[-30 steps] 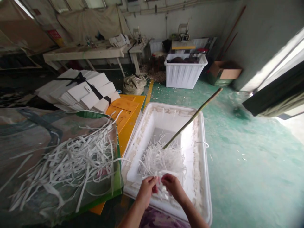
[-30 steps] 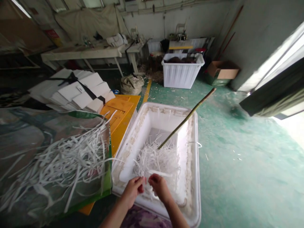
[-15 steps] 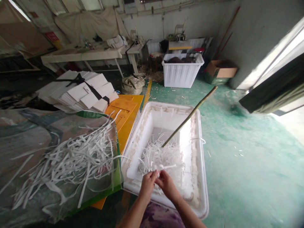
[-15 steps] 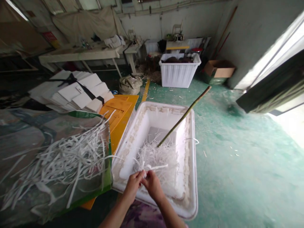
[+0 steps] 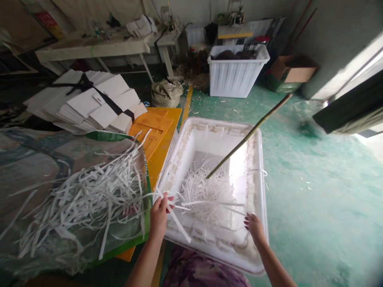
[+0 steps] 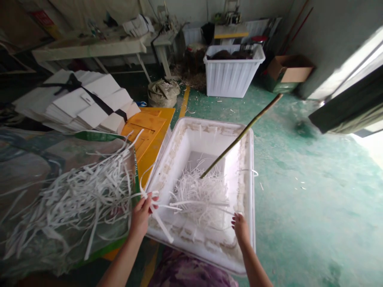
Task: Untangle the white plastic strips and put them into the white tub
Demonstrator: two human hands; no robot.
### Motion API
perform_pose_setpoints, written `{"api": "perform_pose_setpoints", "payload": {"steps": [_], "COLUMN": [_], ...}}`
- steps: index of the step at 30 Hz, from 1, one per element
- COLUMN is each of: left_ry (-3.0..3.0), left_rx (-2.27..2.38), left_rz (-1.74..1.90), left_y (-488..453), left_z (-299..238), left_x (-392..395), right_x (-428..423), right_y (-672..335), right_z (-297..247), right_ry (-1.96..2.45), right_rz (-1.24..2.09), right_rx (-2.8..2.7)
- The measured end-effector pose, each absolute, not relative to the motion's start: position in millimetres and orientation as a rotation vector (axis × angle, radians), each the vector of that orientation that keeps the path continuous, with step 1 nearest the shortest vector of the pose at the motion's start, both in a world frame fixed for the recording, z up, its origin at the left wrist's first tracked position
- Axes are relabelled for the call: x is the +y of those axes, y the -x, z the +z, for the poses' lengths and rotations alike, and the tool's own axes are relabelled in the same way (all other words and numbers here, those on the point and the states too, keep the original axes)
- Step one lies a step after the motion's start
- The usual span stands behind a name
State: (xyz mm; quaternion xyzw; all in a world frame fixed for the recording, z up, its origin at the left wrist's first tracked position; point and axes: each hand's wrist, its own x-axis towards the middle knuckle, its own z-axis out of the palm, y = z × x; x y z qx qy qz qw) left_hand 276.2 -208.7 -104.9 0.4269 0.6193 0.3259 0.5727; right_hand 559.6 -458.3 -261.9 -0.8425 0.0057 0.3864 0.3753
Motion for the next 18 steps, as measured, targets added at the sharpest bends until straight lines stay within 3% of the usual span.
{"api": "perform_pose_setpoints", "payload": {"steps": [6,12,18], "left_ry": [-0.856,-0.663,-0.679], "left_rx": [1.331,1.263,1.263], "left_rz": [0.479,0.32,0.304], "left_y": [-307.2,-318.6,-326.7], "left_z": [-133.9,-158.5,-174.8], "left_x": [-226.3,-240.0,-235.7], "right_x": [-408.9,-324.3,-304.1], "right_y": [-521.7,-461.1,-429.7], "right_z": [-268.0,-217.9,-208.7], "right_ry": [2.319,1.468,1.348], "right_rz": [1.014,1.477,1.589], "right_rx": [-0.377,-0.649,-0.415]}}
